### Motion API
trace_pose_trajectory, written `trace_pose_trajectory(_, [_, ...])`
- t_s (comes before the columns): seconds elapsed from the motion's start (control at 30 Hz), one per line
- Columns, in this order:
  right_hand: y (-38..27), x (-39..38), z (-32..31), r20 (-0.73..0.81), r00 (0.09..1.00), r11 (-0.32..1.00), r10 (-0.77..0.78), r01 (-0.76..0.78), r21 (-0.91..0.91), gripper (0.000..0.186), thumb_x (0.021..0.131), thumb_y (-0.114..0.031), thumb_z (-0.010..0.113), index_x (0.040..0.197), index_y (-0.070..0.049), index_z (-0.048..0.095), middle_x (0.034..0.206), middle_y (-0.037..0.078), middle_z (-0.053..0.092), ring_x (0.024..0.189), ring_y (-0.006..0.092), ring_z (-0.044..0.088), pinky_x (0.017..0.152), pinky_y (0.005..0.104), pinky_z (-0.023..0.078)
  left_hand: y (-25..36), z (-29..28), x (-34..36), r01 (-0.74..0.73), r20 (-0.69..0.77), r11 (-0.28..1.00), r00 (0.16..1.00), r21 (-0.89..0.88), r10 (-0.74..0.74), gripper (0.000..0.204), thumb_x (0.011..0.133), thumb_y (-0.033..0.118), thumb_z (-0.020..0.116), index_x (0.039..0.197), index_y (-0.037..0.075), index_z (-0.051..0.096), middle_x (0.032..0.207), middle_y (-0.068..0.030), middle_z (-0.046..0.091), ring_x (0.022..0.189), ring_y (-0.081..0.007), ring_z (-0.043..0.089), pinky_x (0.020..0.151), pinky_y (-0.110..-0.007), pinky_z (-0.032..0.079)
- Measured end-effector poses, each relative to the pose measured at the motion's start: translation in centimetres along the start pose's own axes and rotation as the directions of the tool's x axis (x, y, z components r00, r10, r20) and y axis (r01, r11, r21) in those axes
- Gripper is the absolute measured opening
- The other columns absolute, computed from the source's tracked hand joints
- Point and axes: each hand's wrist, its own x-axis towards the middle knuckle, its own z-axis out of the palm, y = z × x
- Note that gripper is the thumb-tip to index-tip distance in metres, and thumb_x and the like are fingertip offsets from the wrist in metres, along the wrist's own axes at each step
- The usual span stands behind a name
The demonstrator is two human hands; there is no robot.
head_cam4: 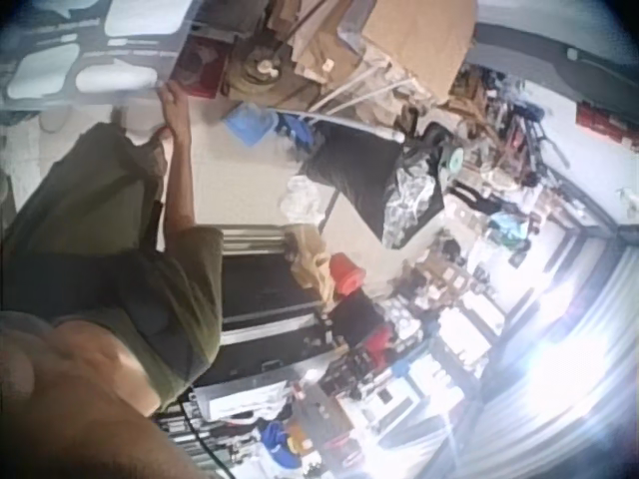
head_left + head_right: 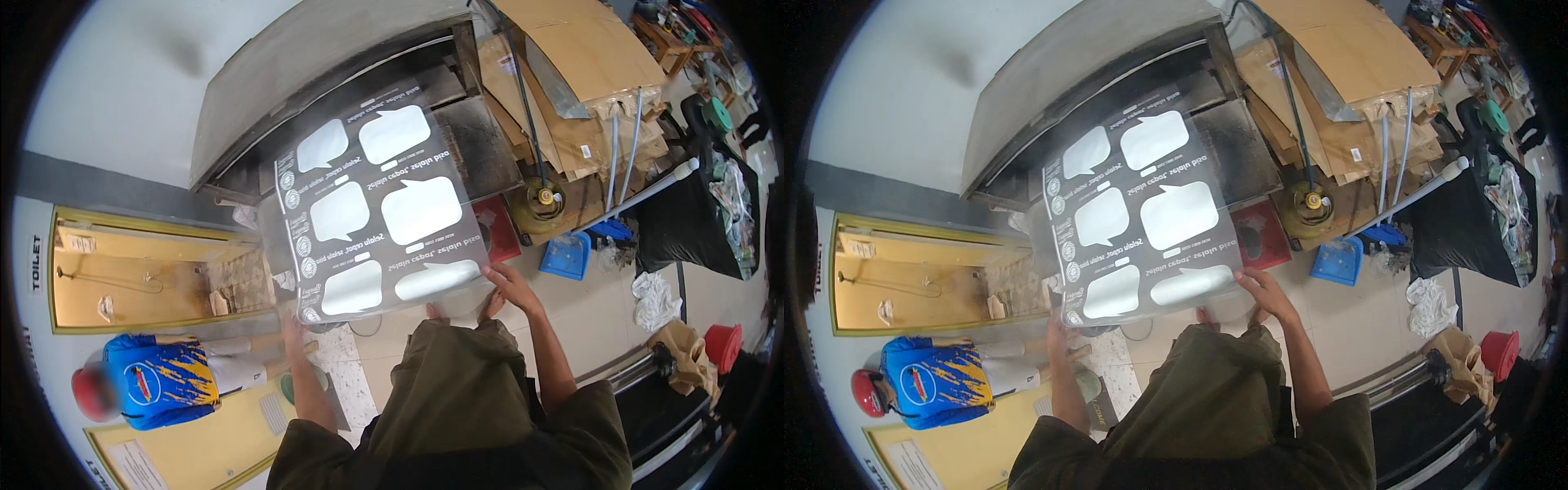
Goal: The person retrieves a large printed sheet from a machine, unrolls it, and places it on the floor. They then sit on the floor and handle several smaller cut pieces of the printed sheet, peeling back layers and smoothing them out.
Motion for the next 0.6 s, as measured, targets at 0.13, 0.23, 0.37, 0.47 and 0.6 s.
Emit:
trace_pose_trajectory(0.13, [0.8, -0.3, -0.3, -0.005, 1.0, 0.993, -0.001, 0.001, -0.119, 0.055, 0.094, -0.046, 0.061, 0.122, 0.001, 0.06, 0.119, 0.015, 0.063, 0.116, 0.0249, 0.056, 0.1, 0.0361, 0.042, 1.2, 4.9, -2.1, 0.096, -0.105, 0.995, 0.99, -0.023, -0.098, 0.049, 0.096, 0.04, 0.052, 0.135, 0.011, 0.047, 0.123, -0.0068, 0.058, 0.106, -0.0169, 0.058, 0.082, -0.033, 0.047])
trace_pose_trajectory(0.23, [1.2, -1.1, 0.8, -0.097, 0.994, 0.974, -0.049, 0.026, -0.226, 0.05, 0.094, -0.043, 0.06, 0.118, 0.001, 0.061, 0.111, 0.013, 0.065, 0.108, 0.0222, 0.057, 0.095, 0.0344, 0.043, 1.1, 3.7, -1.8, -0.032, 0.171, 0.999, 0.985, 0.021, 0.028, 0.048, 0.096, 0.041, 0.052, 0.132, 0.01, 0.046, 0.12, -0.0076, 0.06, 0.105, -0.0171, 0.058, 0.084, -0.032, 0.045])
trace_pose_trajectory(0.37, [-1.3, -3.3, 4.4, -0.195, 0.97, 0.963, -0.146, 0.095, -0.251, 0.043, 0.094, -0.039, 0.062, 0.112, 0.0, 0.062, 0.103, 0.011, 0.067, 0.099, 0.0182, 0.059, 0.086, 0.0321, 0.045, -0.3, -2.1, 1.0, -0.068, 0.126, 0.997, 0.989, -0.032, 0.072, 0.033, 0.095, 0.033, 0.059, 0.117, 0.01, 0.052, 0.114, -0.0063, 0.063, 0.097, -0.0149, 0.062, 0.075, -0.029, 0.049])
trace_pose_trajectory(0.47, [0.1, -4.2, 4.7, -0.258, 0.952, 0.967, -0.162, 0.101, -0.235, 0.042, 0.093, -0.037, 0.062, 0.111, 0.001, 0.062, 0.101, 0.012, 0.066, 0.095, 0.0191, 0.059, 0.083, 0.0322, 0.045, 0.1, 2.2, -0.5, 0.004, 0.124, 0.998, 0.992, -0.055, 0.003, 0.03, 0.095, 0.033, 0.06, 0.116, 0.012, 0.053, 0.106, -0.0018, 0.062, 0.093, -0.0113, 0.06, 0.072, -0.026, 0.045])
trace_pose_trajectory(0.6, [0.4, -4.2, 6.7, -0.319, 0.925, 0.968, -0.204, 0.141, -0.208, 0.035, 0.094, -0.034, 0.062, 0.104, 0.0, 0.063, 0.088, 0.005, 0.062, 0.086, 0.0123, 0.054, 0.079, 0.0281, 0.043, 0.4, 0.1, -0.9, -0.023, 0.171, 0.999, 0.985, -0.033, 0.028, 0.038, 0.092, 0.035, 0.062, 0.121, 0.012, 0.052, 0.106, -0.0008, 0.059, 0.095, -0.011, 0.056, 0.083, -0.027, 0.041])
